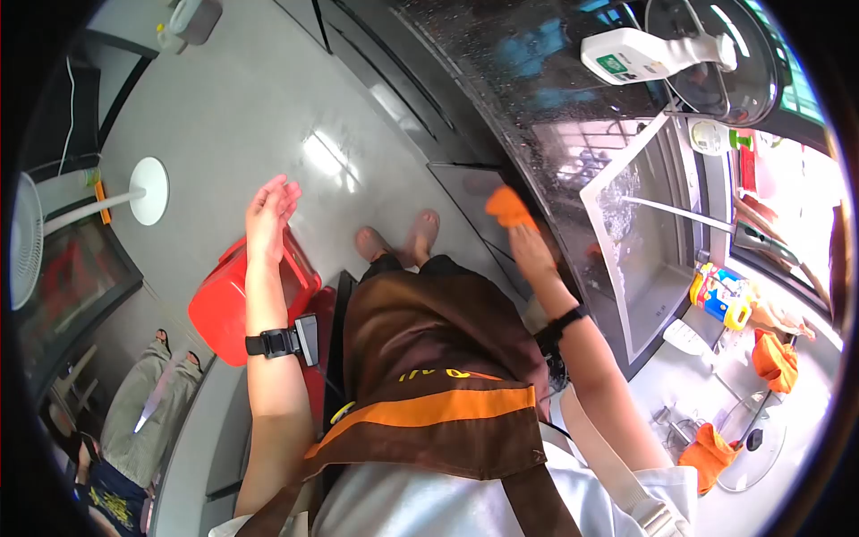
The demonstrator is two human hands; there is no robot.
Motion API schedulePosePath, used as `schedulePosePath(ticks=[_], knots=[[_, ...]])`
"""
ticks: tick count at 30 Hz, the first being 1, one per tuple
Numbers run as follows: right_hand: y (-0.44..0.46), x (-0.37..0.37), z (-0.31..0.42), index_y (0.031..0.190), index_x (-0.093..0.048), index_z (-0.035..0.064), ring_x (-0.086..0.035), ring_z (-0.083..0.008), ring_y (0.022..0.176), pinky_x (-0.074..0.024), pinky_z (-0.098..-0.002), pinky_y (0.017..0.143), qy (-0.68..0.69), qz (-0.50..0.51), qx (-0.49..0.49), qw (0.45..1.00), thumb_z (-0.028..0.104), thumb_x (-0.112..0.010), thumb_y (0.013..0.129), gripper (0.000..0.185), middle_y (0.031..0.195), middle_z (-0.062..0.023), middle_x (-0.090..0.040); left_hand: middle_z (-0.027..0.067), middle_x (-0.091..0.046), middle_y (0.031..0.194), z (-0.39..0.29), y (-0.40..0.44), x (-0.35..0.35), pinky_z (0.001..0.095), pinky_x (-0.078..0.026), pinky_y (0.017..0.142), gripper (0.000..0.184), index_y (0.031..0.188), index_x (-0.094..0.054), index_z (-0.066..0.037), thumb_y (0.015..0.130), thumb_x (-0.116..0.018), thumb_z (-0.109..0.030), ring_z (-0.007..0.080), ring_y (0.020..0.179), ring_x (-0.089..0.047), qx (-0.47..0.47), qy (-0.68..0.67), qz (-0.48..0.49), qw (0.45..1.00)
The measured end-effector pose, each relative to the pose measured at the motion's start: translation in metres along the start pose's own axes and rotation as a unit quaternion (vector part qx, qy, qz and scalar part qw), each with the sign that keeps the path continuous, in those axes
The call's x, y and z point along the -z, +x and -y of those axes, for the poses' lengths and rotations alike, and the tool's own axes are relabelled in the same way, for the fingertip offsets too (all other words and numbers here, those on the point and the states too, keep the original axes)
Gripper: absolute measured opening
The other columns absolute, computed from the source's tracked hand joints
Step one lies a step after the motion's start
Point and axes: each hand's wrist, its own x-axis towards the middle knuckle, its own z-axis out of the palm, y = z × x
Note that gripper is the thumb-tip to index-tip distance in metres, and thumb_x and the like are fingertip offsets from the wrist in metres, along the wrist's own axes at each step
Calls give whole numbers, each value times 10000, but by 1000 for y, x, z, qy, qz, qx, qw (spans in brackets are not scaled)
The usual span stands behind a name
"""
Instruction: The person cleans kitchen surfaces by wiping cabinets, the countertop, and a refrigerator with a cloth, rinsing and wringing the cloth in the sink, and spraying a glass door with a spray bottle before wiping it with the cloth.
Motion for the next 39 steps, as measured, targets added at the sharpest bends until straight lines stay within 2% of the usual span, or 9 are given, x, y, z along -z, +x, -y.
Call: schedulePosePath(ticks=[6, 9, 11, 13, 18, 22, 26, 31, 39], knots=[[71, 105, -16, 999, -563, 28, -526, -222, 968, -409, -315, 837, 198, -19, -20, 980, 150, -515, 772, 263, 991, -89, -539, 109, -595, 1112, -12, -12, -15, 307, -412, 931, 339, 1217, -499, -28, 943, -474, -227, 190, 1058, -564, -21, 51, 26, 998], [54, 151, -26, 1067, -563, 0, -521, -259, 1031, -401, -351, 883, 190, -246, -14, 950, 154, -514, 757, 349, 1080, -142, -543, 125, -586, 1137, -12, -15, -23, 320, -406, 946, 340, 1230, -495, -51, 946, -466, -236, 203, 1082, -556, -2, 91, 29, 995], [46, 174, -39, 1188, -506, -26, -470, -309, 1149, -363, -417, 962, 244, -247, -162, 924, 149, -501, 759, 463, 1206, -199, -497, 130, -575, 1153, -7, -17, -26, 327, -407, 950, 365, 1241, -482, -37, 947, -468, -252, 214, 1096, -549, -1, 105, 47, 993], [59, 159, -53, 1254, -448, -29, -413, -347, 1214, -310, -469, 1017, 250, -245, -303, 886, 128, -483, 765, 515, 1269, -227, -447, 135, -564, 1169, 5, -15, -42, 335, -407, 953, 392, 1253, -469, -23, 947, -471, -268, 225, 1110, -541, 6, 126, 89, 988], [-58, 114, -47, 1285, -406, -39, -370, -355, 1270, -286, -456, 1055, 301, -236, -275, 882, 139, -477, 793, 528, 1360, -235, -376, 127, -576, 1141, 2, -35, -91, 317, -415, 929, 391, 1250, -478, -42, 947, -473, -289, 201, 1059, -558, -3, 225, 192, 955], [-242, 54, -20, 1324, -326, -54, -309, -402, 1293, -238, -480, 1075, 353, -132, -433, 819, 249, -703, 691, 797, 1363, -262, -343, 105, -596, 1098, -5, -55, -118, 301, -422, 904, 386, 1233, -492, -40, 947, -480, -299, 184, 1027, -566, -49, 329, 231, 914], [-344, -21, 4, 1381, -245, -54, -158, -364, 1370, -125, -451, 1112, 306, -73, -669, 673, 332, -423, 920, 627, 1466, -226, -192, 100, -604, 1062, -19, -59, -129, 293, -438, 873, 339, 1197, -512, -24, 956, -467, -258, 177, 995, -577, -129, 376, 216, 892], [-383, -63, -6, 1401, -235, -27, -157, -337, 1376, -130, -442, 1113, 224, -12, -808, 545, 383, -326, 950, 615, 1481, -199, -178, 82, -611, 1033, -40, -85, -158, 267, -444, 839, 306, 1178, -523, -26, 955, -474, -229, 154, 952, -583, -201, 383, 216, 875], [-494, -121, -30, 1388, -258, -40, -165, -335, 1369, -134, -408, 1122, 174, 2, -844, 508, 329, -324, 954, 574, 1469, -192, -219, 86, -629, 965, -44, -157, -263, 278, -452, 839, 208, 1085, -566, 10, 937, -467, -97, 155, 919, -598, -276, 434, 308, 801]])
